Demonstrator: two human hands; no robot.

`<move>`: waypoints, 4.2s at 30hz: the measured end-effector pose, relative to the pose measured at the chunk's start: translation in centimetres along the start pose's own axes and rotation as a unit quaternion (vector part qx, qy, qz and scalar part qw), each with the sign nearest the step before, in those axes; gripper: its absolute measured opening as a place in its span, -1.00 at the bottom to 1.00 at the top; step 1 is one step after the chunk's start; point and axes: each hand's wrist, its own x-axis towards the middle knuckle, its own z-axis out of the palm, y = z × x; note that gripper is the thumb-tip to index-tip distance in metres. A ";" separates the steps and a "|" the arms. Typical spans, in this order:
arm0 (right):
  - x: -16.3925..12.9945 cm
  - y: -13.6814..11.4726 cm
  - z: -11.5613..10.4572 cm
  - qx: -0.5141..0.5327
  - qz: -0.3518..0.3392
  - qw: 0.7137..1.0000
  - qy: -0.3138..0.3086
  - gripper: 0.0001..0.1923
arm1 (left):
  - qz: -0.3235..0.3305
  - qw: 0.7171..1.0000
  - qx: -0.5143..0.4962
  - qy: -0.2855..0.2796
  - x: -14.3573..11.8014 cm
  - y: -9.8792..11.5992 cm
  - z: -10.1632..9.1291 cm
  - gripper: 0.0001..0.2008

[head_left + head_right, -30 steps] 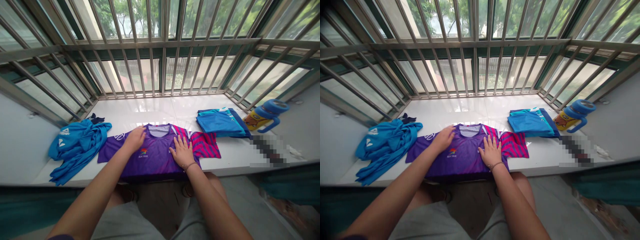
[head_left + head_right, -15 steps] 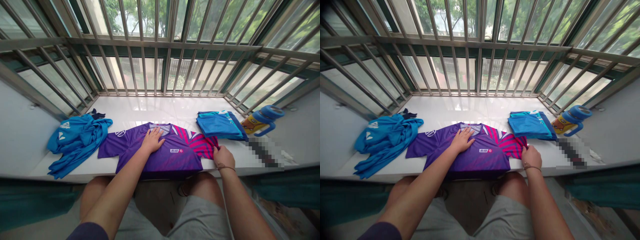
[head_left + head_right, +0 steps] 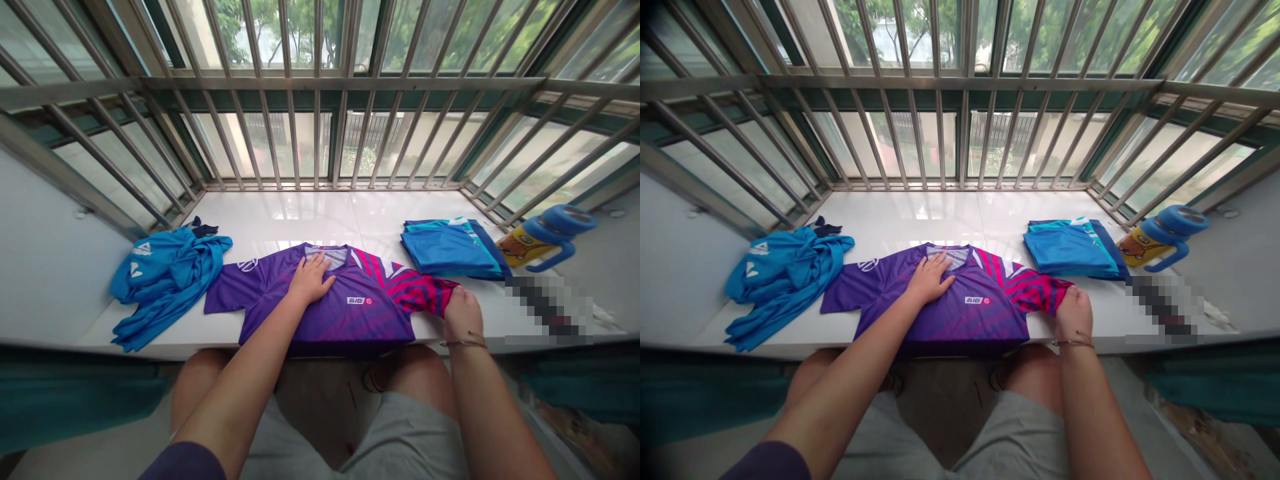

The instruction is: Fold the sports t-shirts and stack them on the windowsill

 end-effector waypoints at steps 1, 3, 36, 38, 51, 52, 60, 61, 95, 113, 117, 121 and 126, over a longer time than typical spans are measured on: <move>0.0 -0.3 -0.1 -0.003 0.014 1.000 0.011 -0.45 | 0.000 1.000 0.000 0.000 0.0 0.0 0.0 -0.35; -0.2 -1.2 -0.5 -0.007 0.027 0.999 0.029 -0.46 | 0.000 1.000 -0.001 -0.002 0.0 0.0 0.0 -0.35; -7.9 -3.0 -2.1 -0.200 -0.426 0.840 -0.271 -0.66 | -0.001 1.000 -0.012 0.000 0.0 0.1 -0.3 -0.36; -7.2 -2.1 -2.5 -0.178 -0.410 0.841 -0.305 -0.61 | -0.002 1.000 -0.012 -0.002 0.0 0.1 -0.3 -0.36; -5.4 1.7 -1.6 -0.198 -0.358 0.883 -0.230 -0.67 | -0.009 1.000 0.001 -0.030 2.2 0.2 0.2 -0.36; -5.2 1.8 -1.4 -0.198 -0.352 0.887 -0.223 -0.66 | -0.011 0.999 -0.001 -0.033 2.9 0.4 0.2 -0.38; -4.2 1.8 -0.4 -0.205 -0.329 0.906 -0.172 -0.68 | -0.010 1.000 0.008 0.010 8.3 4.7 -0.1 -0.44; -4.0 1.8 -0.3 -0.202 -0.324 0.909 -0.168 -0.69 | 0.020 1.000 0.004 0.019 8.9 5.4 0.1 -0.44; -5.3 2.0 1.6 -0.288 -0.372 0.857 -0.212 -0.30 | 0.118 0.992 -0.043 0.005 10.5 6.5 1.6 -0.44; -6.4 0.7 2.2 -0.358 -0.310 0.850 -0.231 -0.23 | -0.413 0.902 0.060 0.110 -19.4 -14.2 -6.8 -0.48; -6.2 0.7 2.2 -0.348 -0.309 0.855 -0.228 -0.24 | -0.382 0.914 0.089 0.102 -19.5 -14.7 -5.8 -0.32; -6.2 0.8 2.3 -0.338 -0.309 0.860 -0.225 -0.25 | -0.380 0.917 0.062 0.103 -16.0 -14.3 -6.0 -0.55; -6.2 0.9 2.3 -0.332 -0.308 0.863 -0.226 -0.27 | -0.372 0.914 -0.062 0.150 -12.9 -14.4 -7.5 -0.78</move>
